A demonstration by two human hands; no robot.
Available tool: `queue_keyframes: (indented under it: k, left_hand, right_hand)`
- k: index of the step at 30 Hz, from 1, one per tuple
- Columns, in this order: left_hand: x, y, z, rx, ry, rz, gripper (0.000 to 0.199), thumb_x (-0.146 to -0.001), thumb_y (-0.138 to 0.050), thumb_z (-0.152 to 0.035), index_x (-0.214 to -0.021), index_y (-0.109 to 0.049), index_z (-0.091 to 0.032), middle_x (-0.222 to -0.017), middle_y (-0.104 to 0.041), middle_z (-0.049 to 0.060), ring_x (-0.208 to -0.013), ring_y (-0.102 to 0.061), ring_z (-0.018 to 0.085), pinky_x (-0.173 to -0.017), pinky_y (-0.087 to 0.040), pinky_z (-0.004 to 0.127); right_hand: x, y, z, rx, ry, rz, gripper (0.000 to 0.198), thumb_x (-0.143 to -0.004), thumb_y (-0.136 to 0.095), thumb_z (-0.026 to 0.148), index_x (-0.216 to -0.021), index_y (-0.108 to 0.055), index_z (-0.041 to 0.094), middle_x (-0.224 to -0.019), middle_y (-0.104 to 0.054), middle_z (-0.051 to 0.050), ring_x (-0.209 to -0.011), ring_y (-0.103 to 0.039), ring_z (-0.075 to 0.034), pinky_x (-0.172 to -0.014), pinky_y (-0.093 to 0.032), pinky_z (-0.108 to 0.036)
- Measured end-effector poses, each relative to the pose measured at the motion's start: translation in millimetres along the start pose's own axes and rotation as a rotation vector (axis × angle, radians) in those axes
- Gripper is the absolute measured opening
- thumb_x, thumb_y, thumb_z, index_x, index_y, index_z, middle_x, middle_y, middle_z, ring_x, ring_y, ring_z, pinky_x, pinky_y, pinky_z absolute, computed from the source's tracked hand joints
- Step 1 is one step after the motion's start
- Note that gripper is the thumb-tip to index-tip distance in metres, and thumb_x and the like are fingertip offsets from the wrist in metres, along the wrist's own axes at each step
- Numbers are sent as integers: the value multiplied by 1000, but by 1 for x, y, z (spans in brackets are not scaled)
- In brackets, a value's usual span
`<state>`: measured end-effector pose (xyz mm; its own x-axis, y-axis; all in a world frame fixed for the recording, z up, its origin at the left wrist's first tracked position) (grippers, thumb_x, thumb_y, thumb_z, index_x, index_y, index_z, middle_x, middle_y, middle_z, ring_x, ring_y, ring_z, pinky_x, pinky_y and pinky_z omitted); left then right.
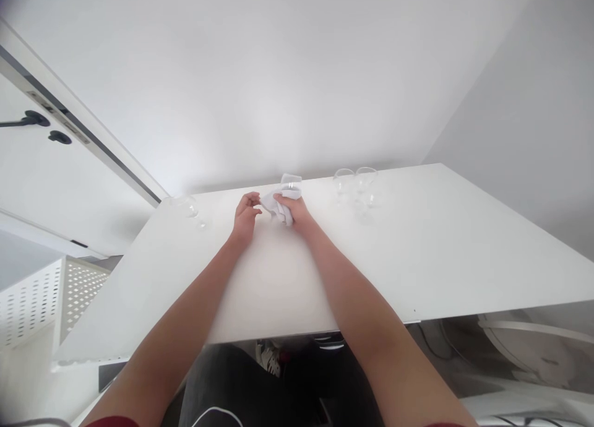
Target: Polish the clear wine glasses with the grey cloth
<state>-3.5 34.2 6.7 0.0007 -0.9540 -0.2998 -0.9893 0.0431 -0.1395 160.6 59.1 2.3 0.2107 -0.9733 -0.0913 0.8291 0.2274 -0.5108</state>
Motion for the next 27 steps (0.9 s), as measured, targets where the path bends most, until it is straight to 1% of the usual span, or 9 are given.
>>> queue_keyframes:
  k: [2,6,8,11,16,19,22,24,27]
  left_hand:
    - [-2,3,3,60,63,-37,29,-89,-61,-38,-115,-65,-24,-124,-65,8,-118,-59,24,-95,-49,37]
    - [1,-7,1,173,116,101,44,-93,-62,-53,-123,-65,-22,-130,-67,11,-120,-62,27,-99,-50,40]
    - [4,-11,-2,215,124,168,49,-88,-70,-54,-124,-66,-21,-132,-67,13,-120,-64,29,-101,-50,42]
    - [4,-12,-4,253,140,174,54,-83,-78,-52,-124,-66,-20,-129,-69,15,-118,-67,31,-101,-52,44]
    - [0,-5,-5,251,89,84,49,-81,-81,-50,-119,-70,-20,-129,-70,15,-119,-68,31,-102,-53,45]
    - [-1,-3,-4,225,20,35,49,-80,-83,-46,-120,-71,-21,-130,-70,14,-124,-65,31,-105,-51,44]
    - [-1,-3,-3,202,-24,20,52,-78,-85,-45,-123,-71,-22,-132,-69,14,-127,-63,31,-106,-51,43]
    - [0,-5,-4,202,-33,41,54,-77,-86,-45,-123,-71,-23,-133,-69,14,-127,-63,31,-106,-51,43]
    - [1,-6,-7,224,-24,86,53,-78,-85,-47,-123,-70,-22,-132,-69,15,-123,-66,31,-104,-52,43]
  right_hand:
    - [2,-6,-5,-4,-105,93,43,-69,-90,49,-94,-70,21,-90,-75,-5,-83,-70,-22,-75,-58,-33]
    - [10,-17,-12,30,-242,270,52,-65,-94,46,-102,-70,19,-91,-75,-5,-85,-70,-21,-74,-58,-31]
    - [13,-18,-14,61,-285,299,51,-65,-93,49,-98,-69,19,-87,-74,-5,-81,-69,-20,-68,-57,-30]
    - [14,-17,-15,85,-328,296,49,-69,-89,56,-93,-68,19,-80,-70,-4,-73,-66,-19,-59,-54,-29]
    - [10,-19,-15,133,-271,306,50,-72,-84,62,-91,-68,18,-77,-68,-3,-68,-61,-17,-58,-50,-28]
    - [6,-20,-14,242,-131,281,47,-73,-85,56,-96,-71,19,-87,-72,-4,-78,-63,-17,-68,-51,-28]
    - [4,-19,-12,390,-26,220,40,-70,-89,46,-94,-74,18,-90,-73,-3,-83,-64,-18,-73,-51,-28]
    - [6,-18,-12,345,-58,226,39,-68,-90,41,-94,-74,18,-91,-74,-3,-85,-65,-19,-75,-52,-29]
    - [10,-17,-14,136,-218,293,38,-70,-90,40,-96,-73,19,-90,-74,-4,-83,-67,-19,-73,-55,-29]
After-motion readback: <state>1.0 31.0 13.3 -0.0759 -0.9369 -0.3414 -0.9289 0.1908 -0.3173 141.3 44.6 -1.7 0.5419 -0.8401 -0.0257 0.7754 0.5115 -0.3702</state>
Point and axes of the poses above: each hand's wrist, its own x-axis away from the middle knuckle, its own y-axis out of the back of the hand, z = x × y, the point moved 3 cm from there along -x, towards the middle knuckle
